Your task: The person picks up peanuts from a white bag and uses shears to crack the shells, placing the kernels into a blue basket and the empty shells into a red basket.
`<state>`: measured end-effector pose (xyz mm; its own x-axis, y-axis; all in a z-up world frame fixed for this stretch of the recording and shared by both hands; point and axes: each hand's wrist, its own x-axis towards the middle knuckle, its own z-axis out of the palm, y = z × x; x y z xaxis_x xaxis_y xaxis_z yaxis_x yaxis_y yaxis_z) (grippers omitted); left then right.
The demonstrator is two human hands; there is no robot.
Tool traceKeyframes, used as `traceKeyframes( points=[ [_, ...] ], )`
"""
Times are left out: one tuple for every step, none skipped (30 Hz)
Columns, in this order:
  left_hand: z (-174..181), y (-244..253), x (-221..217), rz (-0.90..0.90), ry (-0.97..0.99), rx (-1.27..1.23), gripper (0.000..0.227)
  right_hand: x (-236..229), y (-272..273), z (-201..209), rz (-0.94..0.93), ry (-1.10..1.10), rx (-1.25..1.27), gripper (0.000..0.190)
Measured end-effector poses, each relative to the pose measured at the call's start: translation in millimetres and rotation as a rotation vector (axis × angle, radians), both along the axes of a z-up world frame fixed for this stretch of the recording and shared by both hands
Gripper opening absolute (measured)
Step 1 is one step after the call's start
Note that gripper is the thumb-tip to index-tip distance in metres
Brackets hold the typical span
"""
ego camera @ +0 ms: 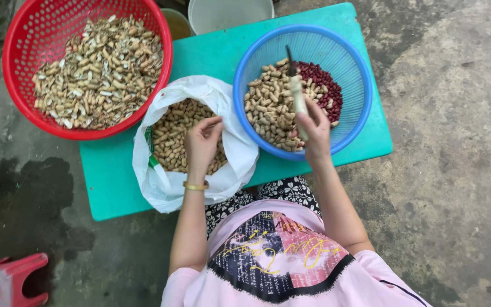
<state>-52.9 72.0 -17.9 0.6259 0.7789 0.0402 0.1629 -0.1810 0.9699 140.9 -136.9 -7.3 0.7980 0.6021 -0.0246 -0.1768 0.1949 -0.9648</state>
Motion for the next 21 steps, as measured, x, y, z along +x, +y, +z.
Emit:
traceKeyframes(
  points=[
    [-4,8,-10,0.047,0.147,0.088,0.019,4,-5,-2,0.040,0.097,0.085,0.075],
    [-9,13,-16,0.058,0.261,0.129,0.018,7,-7,-5,0.080,0.192,0.171,0.074],
    [-15,16,-21,0.070,0.376,0.168,0.017,7,-10,-7,0.119,0.245,0.206,0.073],
    [-21,18,-24,0.078,0.490,0.206,0.016,6,-13,-9,0.156,0.298,0.242,0.072],
    [-26,17,-26,0.091,0.498,0.252,0.017,3,-14,-10,0.192,0.352,0.278,0.070],
    [-32,15,-25,0.102,0.503,0.299,0.018,0,-13,-11,0.208,0.352,0.270,0.071],
    [-36,13,-24,0.112,0.508,0.347,0.019,-3,-13,-11,0.224,0.352,0.262,0.072],
    [-38,12,-21,0.125,0.505,0.396,0.020,-5,-12,-11,0.237,0.351,0.255,0.073],
    [-41,11,-17,0.139,0.502,0.444,0.021,-6,-9,-10,0.247,0.353,0.246,0.074],
    [-43,10,-14,0.149,0.499,0.493,0.024,-9,-6,-9,0.253,0.356,0.237,0.074],
    [-45,8,-11,0.157,0.500,0.577,0.022,-13,-4,-8,0.260,0.359,0.228,0.074],
    [-48,7,-7,0.166,0.497,0.661,0.020,-16,-2,-6,0.255,0.345,0.211,0.075],
    [-50,6,-6,0.175,0.493,0.746,0.019,-19,-1,-4,0.250,0.330,0.194,0.076],
    [-50,9,-5,0.137,0.526,0.630,0.017,-21,1,-1,0.246,0.313,0.179,0.077],
    [-50,11,-5,0.098,0.557,0.515,0.016,-23,2,3,0.265,0.290,0.176,0.078],
    [-50,13,-6,0.056,0.588,0.397,0.014,-26,1,6,0.282,0.267,0.172,0.078],
    [-49,13,-8,0.065,0.402,0.230,0.017,-29,0,8,0.299,0.244,0.168,0.079],
    [-45,12,-10,0.070,0.215,0.065,0.020,-30,0,11,0.322,0.237,0.161,0.079],
    [-40,11,-11,0.073,0.027,-0.100,0.023,-32,1,14,0.346,0.231,0.153,0.079],
    [-34,7,-13,0.059,-0.069,-0.223,0.021,-36,0,15,0.372,0.230,0.139,0.080],
    [-26,3,-16,0.044,-0.165,-0.346,0.020,-41,1,15,0.386,0.210,0.116,0.079]
  ],
)
